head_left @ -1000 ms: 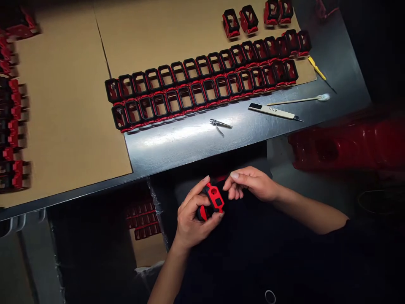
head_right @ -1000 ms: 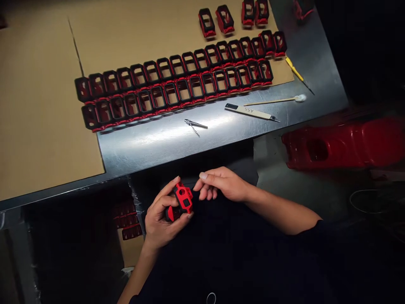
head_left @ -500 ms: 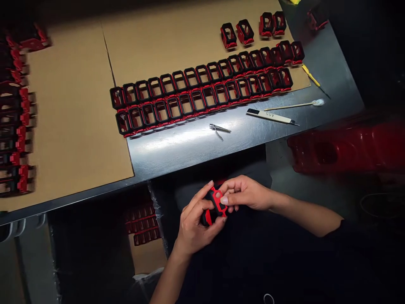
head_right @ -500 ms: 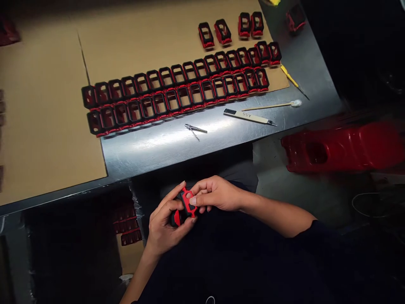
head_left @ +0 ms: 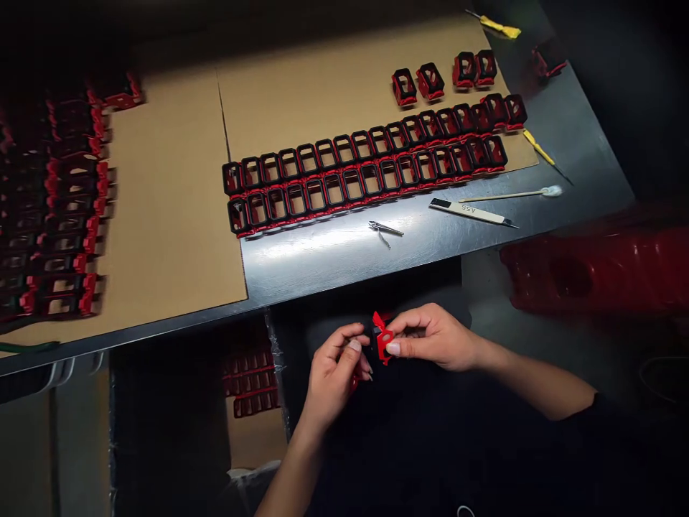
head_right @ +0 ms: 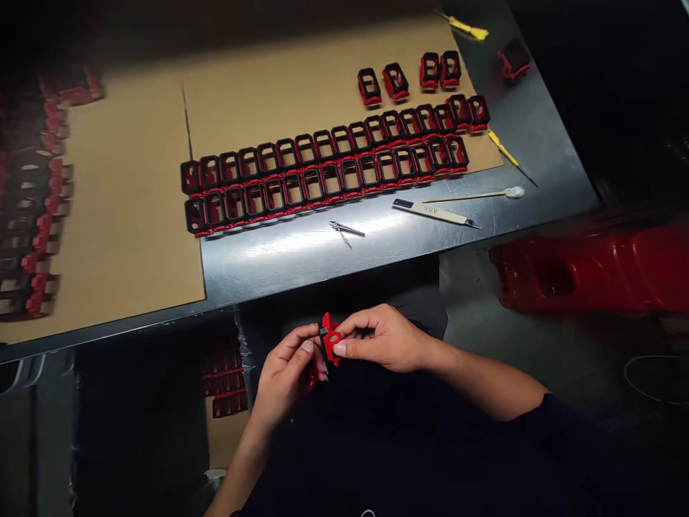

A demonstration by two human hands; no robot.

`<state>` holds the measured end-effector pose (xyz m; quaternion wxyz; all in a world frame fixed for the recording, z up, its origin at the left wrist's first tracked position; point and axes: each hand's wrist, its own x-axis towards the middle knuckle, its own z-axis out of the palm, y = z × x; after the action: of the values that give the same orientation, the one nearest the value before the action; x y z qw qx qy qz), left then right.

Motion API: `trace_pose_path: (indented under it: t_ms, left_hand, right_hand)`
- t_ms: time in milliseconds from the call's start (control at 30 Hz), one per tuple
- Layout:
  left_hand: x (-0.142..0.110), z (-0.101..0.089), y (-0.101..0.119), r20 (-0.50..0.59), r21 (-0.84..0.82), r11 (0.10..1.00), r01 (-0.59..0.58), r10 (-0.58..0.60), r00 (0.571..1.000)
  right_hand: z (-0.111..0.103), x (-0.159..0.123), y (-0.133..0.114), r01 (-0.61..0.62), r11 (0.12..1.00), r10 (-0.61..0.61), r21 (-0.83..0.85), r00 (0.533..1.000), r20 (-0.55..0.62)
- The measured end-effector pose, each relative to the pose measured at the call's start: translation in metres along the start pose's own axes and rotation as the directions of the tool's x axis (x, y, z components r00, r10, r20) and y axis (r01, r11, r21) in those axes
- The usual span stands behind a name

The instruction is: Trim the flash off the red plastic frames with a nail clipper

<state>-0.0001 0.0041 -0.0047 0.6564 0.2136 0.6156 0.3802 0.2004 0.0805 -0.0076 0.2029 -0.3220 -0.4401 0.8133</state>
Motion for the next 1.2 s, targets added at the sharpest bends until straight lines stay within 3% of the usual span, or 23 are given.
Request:
trace_pose_path:
  t_ms: [133, 233, 333, 500, 700, 800, 900, 967, 1067, 1200]
  left_hand:
    - [-0.007, 0.004, 0.008, 0.117, 0.117, 0.993, -0.033, 0.019, 0.993]
    - [-0.008, 0.002, 0.010, 0.149, 0.187, 0.980, -0.062, 0.034, 0.988]
    - [-0.007, 0.002, 0.011, 0.161, 0.221, 0.970, -0.099, 0.064, 0.985]
    - [-0.008, 0.007, 0.016, 0.098, 0.234, 0.961, -0.150, 0.130, 0.987]
    - [-0.009, 0.011, 0.018, 0.066, 0.264, 0.952, -0.157, 0.144, 0.987]
    - [-0.010, 0.010, 0.013, 0.052, 0.330, 0.914, -0.235, 0.231, 0.972]
    - [-0.011, 0.009, 0.007, 0.064, 0.405, 0.822, -0.399, 0.410, 0.910]
    - [-0.011, 0.008, 0.003, 0.093, 0.467, 0.730, -0.499, 0.521, 0.848]
    - [-0.010, 0.006, 0.000, 0.156, 0.566, 0.573, -0.593, 0.632, 0.759]
    - [-0.007, 0.002, -0.001, 0.253, 0.662, 0.379, -0.647, 0.699, 0.669]
  right_hand:
    - [-0.002, -0.001, -0.001, 0.181, 0.932, -0.182, -0.314, 0.983, 0.029]
    - [-0.003, -0.001, 0.001, 0.369, 0.788, -0.370, -0.492, 0.924, 0.100]
    - [-0.002, 0.000, 0.005, 0.478, 0.683, -0.470, -0.552, 0.866, 0.168]
    - [-0.003, 0.005, 0.008, 0.572, 0.567, -0.566, -0.593, 0.793, 0.224]
    - [-0.003, 0.009, 0.013, 0.605, 0.512, -0.623, -0.609, 0.750, 0.222]
    - [-0.004, 0.010, 0.015, 0.605, 0.492, -0.637, -0.626, 0.741, 0.214]
    - [-0.005, 0.007, 0.012, 0.534, 0.565, -0.597, -0.629, 0.791, 0.135]
    - [-0.005, 0.004, 0.008, 0.425, 0.703, -0.506, -0.570, 0.862, 0.019]
    - [-0.004, 0.000, 0.002, 0.208, 0.917, -0.258, -0.341, 0.960, -0.108]
    - [-0.001, -0.001, -0.004, 0.013, 0.999, -0.015, -0.029, 0.998, -0.058]
